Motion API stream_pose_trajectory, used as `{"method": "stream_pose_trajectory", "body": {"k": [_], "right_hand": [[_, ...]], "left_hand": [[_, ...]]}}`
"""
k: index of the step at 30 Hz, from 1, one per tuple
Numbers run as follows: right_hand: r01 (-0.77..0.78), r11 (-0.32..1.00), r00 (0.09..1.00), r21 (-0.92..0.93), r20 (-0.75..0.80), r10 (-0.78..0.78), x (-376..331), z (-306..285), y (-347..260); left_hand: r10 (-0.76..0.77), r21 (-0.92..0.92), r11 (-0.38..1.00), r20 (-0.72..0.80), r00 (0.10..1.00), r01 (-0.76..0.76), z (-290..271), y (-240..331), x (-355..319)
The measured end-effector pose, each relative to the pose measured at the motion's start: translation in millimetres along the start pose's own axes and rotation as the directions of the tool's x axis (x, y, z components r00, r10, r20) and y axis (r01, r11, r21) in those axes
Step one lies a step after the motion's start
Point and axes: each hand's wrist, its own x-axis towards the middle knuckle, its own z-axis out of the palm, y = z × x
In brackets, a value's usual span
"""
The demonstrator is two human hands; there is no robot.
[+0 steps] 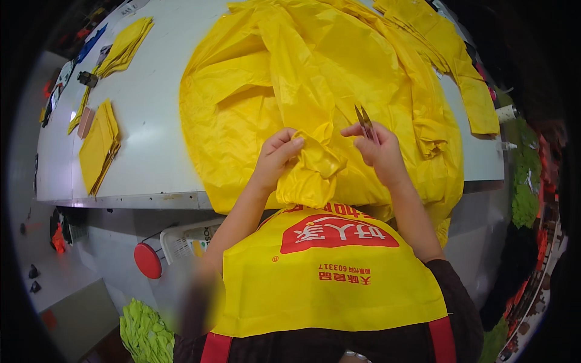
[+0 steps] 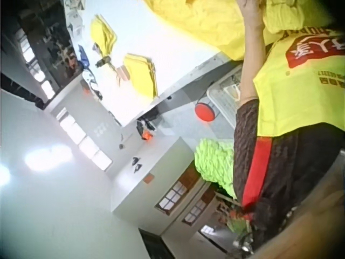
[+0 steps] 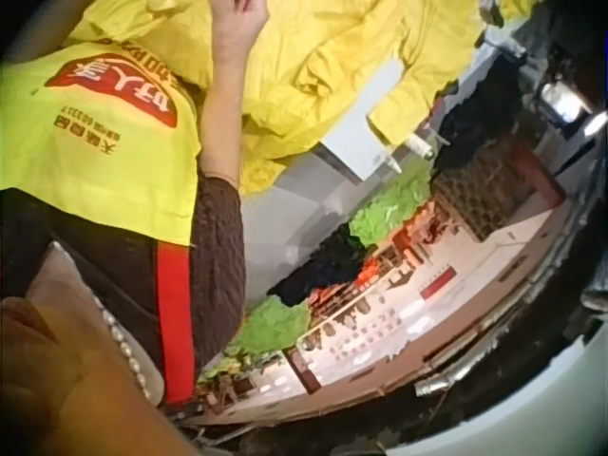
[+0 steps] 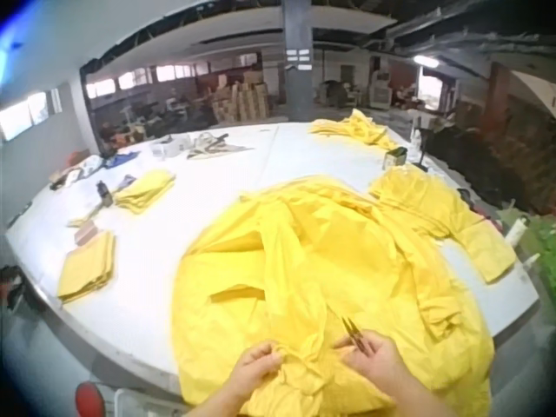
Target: The person unfolds a yellow raincoat on a white table, smooths it out, and uses a small tool to cut or trim threads and seams. The person then folds the raincoat and places it on a stack of similar items.
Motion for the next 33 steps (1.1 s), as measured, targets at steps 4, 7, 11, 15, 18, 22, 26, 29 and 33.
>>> {"method": "stream_pose_trajectory", "body": {"k": [4, 7, 11, 15, 18, 22, 26, 29, 33], "right_hand": [[0.185, 0.947, 0.966, -0.262, -0.129, -0.225, -27, 25, 31], [0.236, 0.925, 0.930, -0.298, -0.208, -0.304, -21, 37, 53], [0.202, 0.977, 0.955, -0.067, -0.207, -0.211, -3, 38, 52], [-0.177, 0.956, 0.980, 0.234, 0.134, 0.149, 6, 34, 41], [-0.325, 0.920, 0.925, 0.218, 0.274, 0.262, 9, 39, 39], [-0.360, 0.911, 0.899, 0.199, 0.334, 0.283, 10, 35, 36], [-0.374, 0.884, 0.890, 0.282, 0.375, 0.257, 11, 30, 36], [-0.257, 0.957, 0.917, 0.137, 0.346, 0.197, 13, 24, 37], [-0.224, 0.957, 0.923, 0.186, 0.357, 0.147, 15, 18, 36]], "left_hand": [[0.081, -0.069, 0.993, -0.170, 0.982, -0.094, 4, -5, -10], [0.100, -0.138, 0.979, -0.317, 0.943, -0.150, 22, 1, -11], [0.134, 0.042, 0.991, -0.270, 0.953, -0.127, 11, -1, -22], [0.132, 0.136, 0.986, -0.246, 0.960, -0.101, -30, -16, -20], [-0.010, 0.129, 0.991, -0.209, 0.978, 0.037, -30, -7, -27], [0.072, 0.550, 0.834, -0.023, 0.997, -0.048, -27, 24, -35], [-0.034, 0.658, 0.753, 0.050, 0.998, -0.007, 0, 44, -30], [-0.233, 0.317, 0.918, -0.060, 0.971, 0.240, -5, 34, -26], [-0.333, -0.100, 0.940, -0.055, 0.941, 0.327, -4, 21, -27]]}}
